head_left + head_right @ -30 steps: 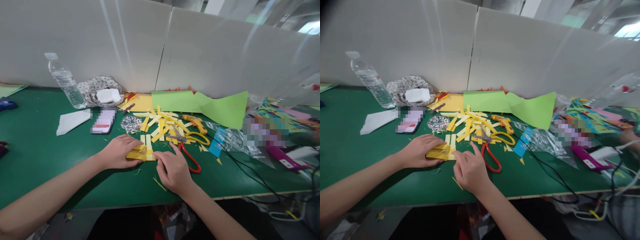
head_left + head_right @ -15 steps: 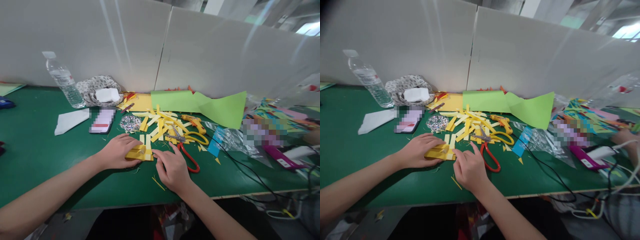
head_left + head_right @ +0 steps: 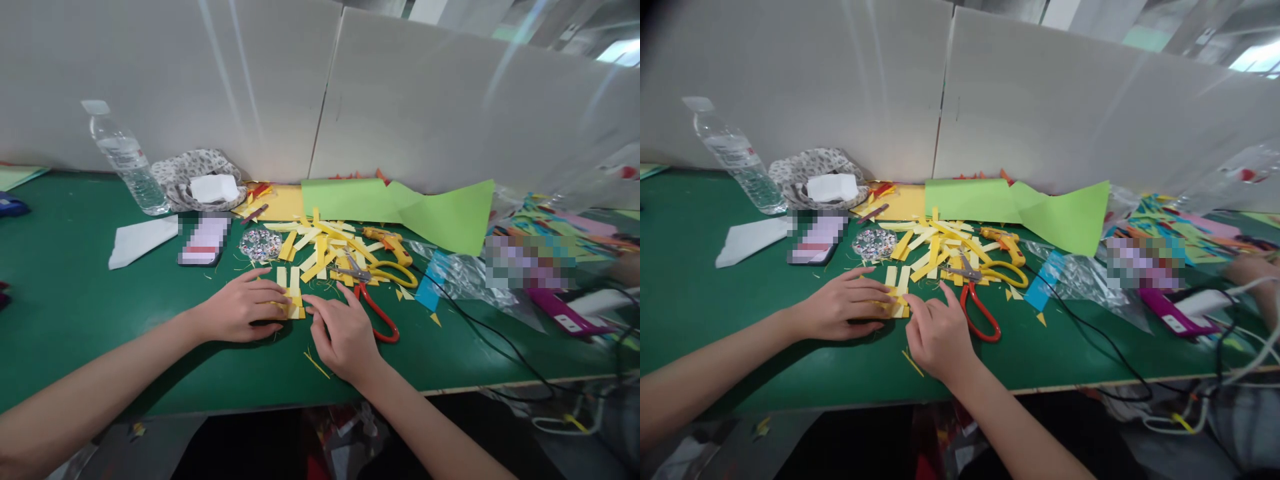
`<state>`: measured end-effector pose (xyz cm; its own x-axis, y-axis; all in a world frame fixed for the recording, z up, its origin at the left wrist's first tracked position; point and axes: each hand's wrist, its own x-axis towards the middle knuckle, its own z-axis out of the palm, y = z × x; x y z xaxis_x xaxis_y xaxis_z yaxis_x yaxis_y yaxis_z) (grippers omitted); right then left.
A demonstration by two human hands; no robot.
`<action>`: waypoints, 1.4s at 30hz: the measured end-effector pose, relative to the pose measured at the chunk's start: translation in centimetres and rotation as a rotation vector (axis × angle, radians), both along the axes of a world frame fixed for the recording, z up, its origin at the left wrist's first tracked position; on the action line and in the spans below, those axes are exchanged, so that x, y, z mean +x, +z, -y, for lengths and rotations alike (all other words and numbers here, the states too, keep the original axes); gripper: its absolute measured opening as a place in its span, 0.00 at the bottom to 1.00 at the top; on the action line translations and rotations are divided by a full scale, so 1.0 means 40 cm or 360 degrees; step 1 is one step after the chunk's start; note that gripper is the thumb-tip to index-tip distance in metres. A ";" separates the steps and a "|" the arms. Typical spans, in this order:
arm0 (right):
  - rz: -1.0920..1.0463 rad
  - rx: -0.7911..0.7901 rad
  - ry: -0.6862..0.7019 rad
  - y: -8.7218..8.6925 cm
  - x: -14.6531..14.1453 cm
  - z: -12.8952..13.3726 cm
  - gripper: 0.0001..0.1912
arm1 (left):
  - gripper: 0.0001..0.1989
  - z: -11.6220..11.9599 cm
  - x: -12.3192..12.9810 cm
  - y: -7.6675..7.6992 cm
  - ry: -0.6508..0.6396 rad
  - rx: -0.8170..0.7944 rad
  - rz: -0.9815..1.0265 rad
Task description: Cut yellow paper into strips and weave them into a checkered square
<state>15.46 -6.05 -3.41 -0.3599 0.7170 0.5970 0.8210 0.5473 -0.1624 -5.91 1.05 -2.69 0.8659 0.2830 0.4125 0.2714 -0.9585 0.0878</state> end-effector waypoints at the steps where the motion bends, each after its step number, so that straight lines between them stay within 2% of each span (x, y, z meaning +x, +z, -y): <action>1: -0.0010 0.0000 -0.0017 0.001 0.000 0.000 0.16 | 0.09 0.000 0.000 0.001 0.0004 0.0015 0.0025; 12: 0.0014 -0.0037 0.0071 0.001 -0.002 0.000 0.19 | 0.12 -0.001 -0.003 -0.004 0.0016 -0.0020 -0.0022; 26: 0.0034 -0.0071 0.0164 0.000 0.000 -0.001 0.18 | 0.11 -0.006 0.000 -0.005 -0.0010 0.0020 -0.0065; 32: 0.0012 -0.0022 0.0097 -0.001 0.001 0.000 0.18 | 0.10 0.000 0.001 -0.003 -0.0010 0.0027 -0.0007; 35: -0.0014 0.0007 0.0061 0.000 0.000 -0.001 0.18 | 0.10 -0.001 -0.001 -0.002 0.0054 0.0010 0.0085; 38: 0.0029 -0.0054 0.0135 -0.001 -0.002 -0.005 0.19 | 0.16 -0.005 -0.006 0.004 0.0169 -0.0058 0.0125; 42: 0.0099 -0.0171 0.0213 -0.003 -0.004 -0.008 0.21 | 0.25 -0.014 -0.016 0.014 0.0241 -0.0139 0.0004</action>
<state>15.32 -5.72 -3.55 -0.4902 0.7187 0.4932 0.7521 0.6347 -0.1773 -6.54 1.62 -2.13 0.8097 0.4446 0.3830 0.4115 -0.8955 0.1696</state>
